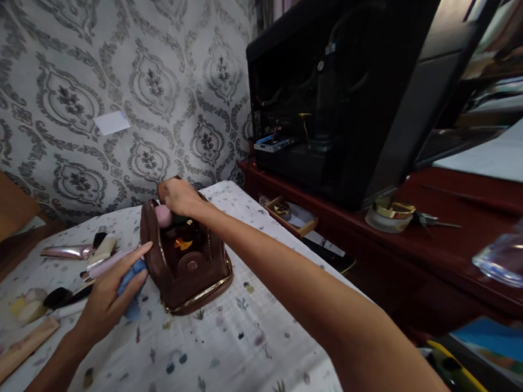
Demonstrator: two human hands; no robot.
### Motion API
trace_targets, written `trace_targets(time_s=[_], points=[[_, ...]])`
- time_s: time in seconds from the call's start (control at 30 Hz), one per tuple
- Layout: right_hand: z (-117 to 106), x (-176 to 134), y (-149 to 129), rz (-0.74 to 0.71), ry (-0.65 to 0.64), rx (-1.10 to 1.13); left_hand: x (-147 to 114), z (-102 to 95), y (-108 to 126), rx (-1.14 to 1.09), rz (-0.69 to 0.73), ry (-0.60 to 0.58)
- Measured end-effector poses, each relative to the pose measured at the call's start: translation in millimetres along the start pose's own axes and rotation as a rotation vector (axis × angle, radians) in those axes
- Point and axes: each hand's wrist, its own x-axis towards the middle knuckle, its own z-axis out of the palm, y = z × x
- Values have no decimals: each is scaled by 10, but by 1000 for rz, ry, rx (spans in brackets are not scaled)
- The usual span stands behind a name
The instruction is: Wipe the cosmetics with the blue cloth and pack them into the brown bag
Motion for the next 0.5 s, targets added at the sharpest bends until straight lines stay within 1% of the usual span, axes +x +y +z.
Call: trace_targets(time_s=[0.1,0.17,0.23,0.3,0.33,0.4,0.43,0.5], points=[[-122,-392,48,-17,176,194,10,-16,24,-12,1,-4],[-165,-706,57,-18,228,274,8,-23,34,-21,-19,-15],[-181,-995,37,7,228,250,2,-23,37,-31,-51,-29],[-180,-1187,-9,27,187,147,-3,-16,41,-46,-80,-36],[-175,-1231,-37,13,166,94,-3,-10,45,-55,-89,-32],[-160,-1205,-93,-63,110,6,2,2,61,-73,-91,-10],[-147,-1143,-115,-112,73,-30,6,7,71,-78,-91,1],[-105,-954,-142,-177,-41,-99,12,13,91,-80,-93,16]])
